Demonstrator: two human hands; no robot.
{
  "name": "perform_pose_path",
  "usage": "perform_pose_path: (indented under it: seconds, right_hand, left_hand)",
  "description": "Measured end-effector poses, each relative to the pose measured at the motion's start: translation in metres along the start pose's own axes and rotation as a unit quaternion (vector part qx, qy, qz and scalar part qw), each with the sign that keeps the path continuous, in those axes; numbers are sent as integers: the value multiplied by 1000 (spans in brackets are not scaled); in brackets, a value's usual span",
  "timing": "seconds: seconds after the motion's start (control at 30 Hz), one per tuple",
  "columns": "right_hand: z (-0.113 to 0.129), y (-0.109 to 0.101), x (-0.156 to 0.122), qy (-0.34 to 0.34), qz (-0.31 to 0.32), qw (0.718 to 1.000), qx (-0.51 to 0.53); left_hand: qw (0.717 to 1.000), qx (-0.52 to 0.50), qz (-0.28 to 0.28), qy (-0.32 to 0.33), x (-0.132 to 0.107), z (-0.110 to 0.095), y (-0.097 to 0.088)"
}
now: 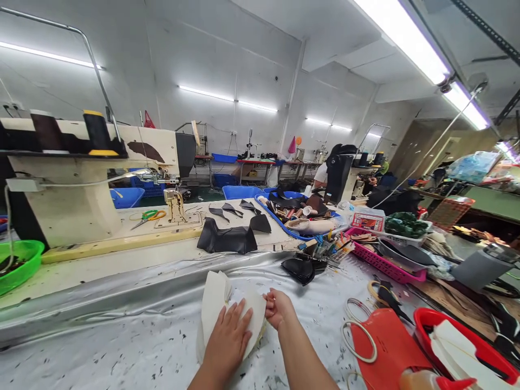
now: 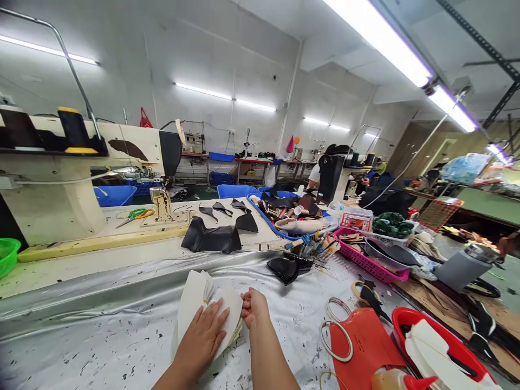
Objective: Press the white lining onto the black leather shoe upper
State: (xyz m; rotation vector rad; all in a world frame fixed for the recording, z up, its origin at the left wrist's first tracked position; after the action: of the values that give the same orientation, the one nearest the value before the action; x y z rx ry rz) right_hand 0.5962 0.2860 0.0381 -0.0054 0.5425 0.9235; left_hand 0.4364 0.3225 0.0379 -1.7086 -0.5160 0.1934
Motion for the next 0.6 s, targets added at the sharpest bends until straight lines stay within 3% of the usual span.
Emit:
perform_pose_path:
  seconds: [0.17, 0.33, 0.47, 0.53, 0.6]
  right_hand:
    - [32, 12, 17, 27, -39, 998, -38]
    - [47, 46, 26, -6, -6, 994, -111]
    - [34, 66, 12, -12, 74, 982, -173]
    - [17, 62, -4, -4, 107, 975, -194]
    - [-3, 45, -23, -3, 104, 974, -201]
  left_hand:
    - [1000, 12, 24, 10, 3, -3, 2]
    - [999, 6, 42, -12, 7, -5, 1]
    - [998, -10, 58, -27, 7, -9, -3]
    - [997, -21, 63, -37, 7, -11, -4]
    - [996, -35, 67, -41, 7, -13, -6]
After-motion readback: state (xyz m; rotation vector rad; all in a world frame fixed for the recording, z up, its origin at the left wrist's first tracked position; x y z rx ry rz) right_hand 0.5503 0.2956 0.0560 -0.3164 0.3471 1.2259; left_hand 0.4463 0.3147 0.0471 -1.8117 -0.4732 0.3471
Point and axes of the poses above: each hand's wrist, its own x-axis towards the middle knuckle, its own y-axis out of the palm, z = x × y, the point moved 3 cm from there along x, towards the middle knuckle, and after that the axes turned 6 degrees about z, right-handed, at the moved point
